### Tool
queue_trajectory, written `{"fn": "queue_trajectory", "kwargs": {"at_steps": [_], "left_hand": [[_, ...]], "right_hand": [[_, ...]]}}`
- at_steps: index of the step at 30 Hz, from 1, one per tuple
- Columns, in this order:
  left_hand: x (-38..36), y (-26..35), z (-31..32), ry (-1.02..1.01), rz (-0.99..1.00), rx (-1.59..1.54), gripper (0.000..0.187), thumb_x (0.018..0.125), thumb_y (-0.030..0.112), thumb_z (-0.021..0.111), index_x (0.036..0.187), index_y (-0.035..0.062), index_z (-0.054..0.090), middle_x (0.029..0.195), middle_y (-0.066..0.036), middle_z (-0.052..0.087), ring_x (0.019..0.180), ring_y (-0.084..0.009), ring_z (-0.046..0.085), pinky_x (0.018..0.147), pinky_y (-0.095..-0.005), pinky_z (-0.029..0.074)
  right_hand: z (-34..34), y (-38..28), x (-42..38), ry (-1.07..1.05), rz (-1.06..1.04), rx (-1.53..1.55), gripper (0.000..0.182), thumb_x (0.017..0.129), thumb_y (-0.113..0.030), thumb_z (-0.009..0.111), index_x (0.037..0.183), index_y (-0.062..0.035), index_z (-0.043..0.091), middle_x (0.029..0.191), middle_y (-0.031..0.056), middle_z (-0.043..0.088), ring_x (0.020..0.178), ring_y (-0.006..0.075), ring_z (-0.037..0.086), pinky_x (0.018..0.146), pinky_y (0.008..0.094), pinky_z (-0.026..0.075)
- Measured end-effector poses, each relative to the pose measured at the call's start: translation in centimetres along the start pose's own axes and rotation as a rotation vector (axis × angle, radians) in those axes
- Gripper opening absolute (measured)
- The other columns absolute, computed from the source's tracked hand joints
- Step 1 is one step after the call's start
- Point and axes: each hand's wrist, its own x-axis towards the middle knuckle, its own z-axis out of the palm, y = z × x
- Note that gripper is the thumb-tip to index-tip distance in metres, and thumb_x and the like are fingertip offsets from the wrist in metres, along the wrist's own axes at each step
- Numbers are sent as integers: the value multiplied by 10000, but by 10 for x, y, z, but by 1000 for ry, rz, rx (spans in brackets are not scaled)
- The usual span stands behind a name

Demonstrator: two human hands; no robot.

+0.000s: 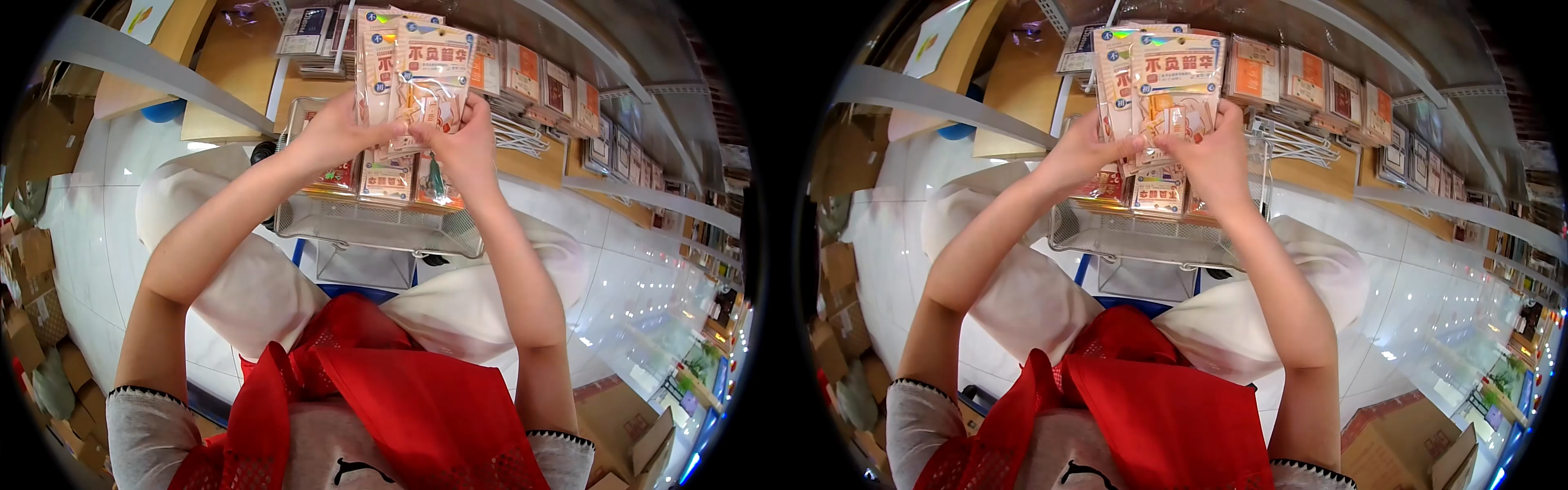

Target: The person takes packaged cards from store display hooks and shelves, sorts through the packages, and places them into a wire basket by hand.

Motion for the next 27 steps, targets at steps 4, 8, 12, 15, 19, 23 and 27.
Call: {"fn": "queue_trajectory", "kwargs": {"at_steps": [4,8,12,15,19,23,27], "left_hand": [[0,-6,-5,41,42,-94,412,800,140,623,1129,-25,439,1034,-92,568,926,-123,533,807,-276,442],[-1,-9,-8,59,57,-61,395,810,143,611,1128,-22,444,1030,-80,568,897,-119,535,772,-264,445],[1,-11,-14,59,19,10,388,828,173,591,1131,-21,444,1023,-76,569,880,-111,534,757,-253,444],[-1,-3,-17,101,36,9,379,834,200,582,1118,-15,453,1020,-73,571,890,-111,537,778,-259,442],[-2,16,-34,232,139,-148,341,836,195,575,1095,1,467,1012,-62,577,893,-109,553,793,-266,445],[1,29,-60,360,228,-246,308,846,193,558,1086,22,470,1013,-49,574,896,-116,563,807,-278,446],[-2,36,-66,378,248,-297,295,852,217,549,1075,36,483,1008,-40,576,912,-108,551,802,-274,444]], "right_hand": [[-3,1,2,26,90,165,520,695,-107,715,1054,40,368,921,99,590,804,129,587,669,228,485],[-4,3,4,24,133,254,399,751,-100,664,1027,25,404,878,90,601,761,102,583,596,212,478],[-6,8,7,57,187,427,273,798,-82,605,996,19,447,830,69,597,692,99,570,565,216,474],[-21,9,14,78,270,524,211,820,-65,567,986,19,467,806,59,585,674,102,560,579,225,478],[-44,11,25,209,173,509,273,826,14,495,1096,18,461,974,98,563,783,140,565,655,244,490],[-38,2,15,85,59,91,497,739,104,506,1211,-8,395,1080,144,505,832,176,563,675,249,493],[-17,57,1,-329,105,-331,645,621,113,579,1222,-42,401,1146,156,487,976,231,538,744,292,485]]}}
